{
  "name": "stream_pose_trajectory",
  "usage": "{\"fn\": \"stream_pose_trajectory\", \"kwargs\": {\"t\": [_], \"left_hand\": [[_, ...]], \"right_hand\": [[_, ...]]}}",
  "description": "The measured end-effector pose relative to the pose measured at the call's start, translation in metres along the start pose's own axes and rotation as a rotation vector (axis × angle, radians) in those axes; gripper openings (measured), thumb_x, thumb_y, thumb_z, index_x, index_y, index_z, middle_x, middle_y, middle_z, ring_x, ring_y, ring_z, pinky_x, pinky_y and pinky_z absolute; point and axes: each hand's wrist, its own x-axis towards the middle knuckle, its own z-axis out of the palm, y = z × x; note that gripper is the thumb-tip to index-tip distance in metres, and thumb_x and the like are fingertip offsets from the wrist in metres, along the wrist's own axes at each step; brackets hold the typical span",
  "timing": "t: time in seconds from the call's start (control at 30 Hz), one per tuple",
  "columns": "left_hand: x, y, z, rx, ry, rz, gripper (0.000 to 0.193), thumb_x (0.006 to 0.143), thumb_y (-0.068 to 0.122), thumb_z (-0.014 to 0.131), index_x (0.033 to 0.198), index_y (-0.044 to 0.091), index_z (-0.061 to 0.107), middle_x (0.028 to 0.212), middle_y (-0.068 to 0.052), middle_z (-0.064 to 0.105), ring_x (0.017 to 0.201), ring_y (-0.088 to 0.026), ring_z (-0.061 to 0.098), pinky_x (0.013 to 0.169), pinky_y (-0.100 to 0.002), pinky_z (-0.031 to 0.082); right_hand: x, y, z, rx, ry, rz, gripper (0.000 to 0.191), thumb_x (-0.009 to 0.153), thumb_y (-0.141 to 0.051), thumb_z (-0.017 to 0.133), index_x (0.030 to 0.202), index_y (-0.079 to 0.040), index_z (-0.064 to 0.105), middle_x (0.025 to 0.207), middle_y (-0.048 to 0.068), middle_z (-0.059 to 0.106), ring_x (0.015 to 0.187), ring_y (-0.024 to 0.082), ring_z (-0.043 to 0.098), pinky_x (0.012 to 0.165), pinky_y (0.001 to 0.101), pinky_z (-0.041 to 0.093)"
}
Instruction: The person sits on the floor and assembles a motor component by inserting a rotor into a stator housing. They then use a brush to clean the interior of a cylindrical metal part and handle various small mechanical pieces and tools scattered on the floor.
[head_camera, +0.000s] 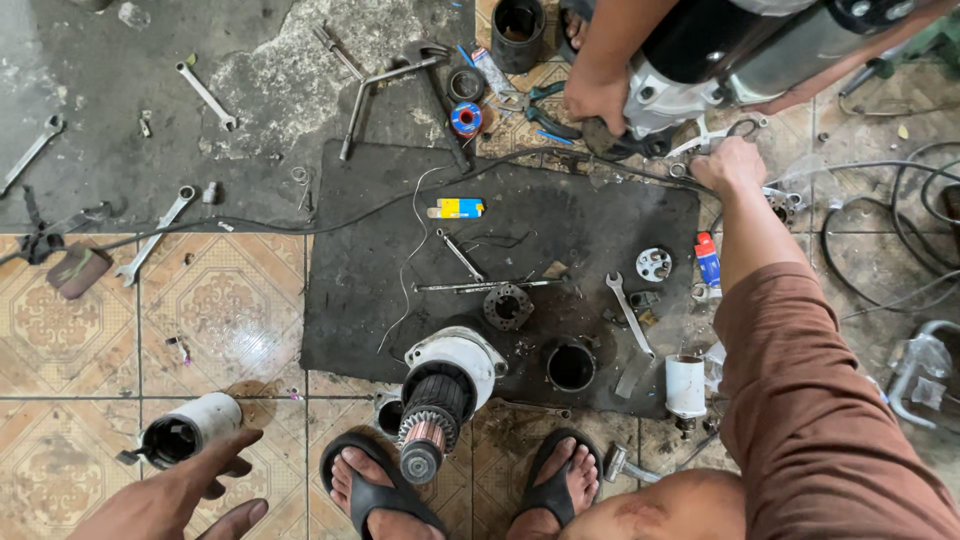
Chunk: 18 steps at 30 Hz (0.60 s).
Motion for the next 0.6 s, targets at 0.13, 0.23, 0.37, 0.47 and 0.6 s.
{"fn": "stream_pose_trajectory", "kwargs": {"t": [0.13,0.23,0.37,0.47,0.6], "left_hand": [[0.001,0.0,-0.003,0.021,0.004,-0.004,0.089,0.088,0.069,0.058,0.162,0.03,0.027,0.14,0.002,0.066,0.127,-0.017,0.068,0.111,-0.037,0.056],[-0.005,0.008,-0.011,0.012,-0.002,0.009,0.087,0.088,0.068,0.059,0.161,0.03,0.029,0.136,0.001,0.069,0.125,-0.016,0.07,0.109,-0.036,0.057],[-0.015,0.027,-0.032,0.01,0.027,0.072,0.083,0.087,0.064,0.061,0.157,0.029,0.035,0.131,0.001,0.072,0.12,-0.016,0.074,0.103,-0.034,0.06],[-0.02,0.038,-0.051,0.013,0.056,0.13,0.078,0.088,0.059,0.061,0.155,0.027,0.037,0.13,-0.001,0.073,0.119,-0.02,0.074,0.1,-0.034,0.061],[-0.02,0.047,-0.064,0.053,0.105,0.222,0.074,0.091,0.055,0.062,0.154,0.023,0.04,0.128,-0.004,0.075,0.121,-0.022,0.072,0.102,-0.036,0.058]], "right_hand": [[-0.001,0.005,-0.006,0.04,0.089,-0.14,0.043,0.09,-0.031,0.073,0.106,0.009,0.072,0.106,0.033,0.07,0.1,0.044,0.068,0.09,0.0482,0.053],[0.001,0.017,-0.017,0.208,0.145,-0.203,0.032,0.091,-0.026,0.072,0.099,0.004,0.075,0.094,0.026,0.073,0.09,0.037,0.074,0.084,0.0438,0.057],[-0.002,0.043,-0.029,0.202,0.137,-0.304,0.024,0.088,-0.024,0.075,0.093,0.0,0.074,0.083,0.021,0.071,0.077,0.033,0.071,0.073,0.0436,0.055],[-0.016,0.066,-0.038,0.198,0.16,-0.349,0.018,0.089,-0.019,0.073,0.092,0.0,0.074,0.084,0.021,0.072,0.077,0.029,0.071,0.073,0.0398,0.055],[-0.056,0.11,-0.051,0.254,0.152,-0.332,0.015,0.087,-0.01,0.079,0.098,-0.002,0.074,0.089,0.016,0.074,0.08,0.021,0.069,0.074,0.038,0.055]]}}
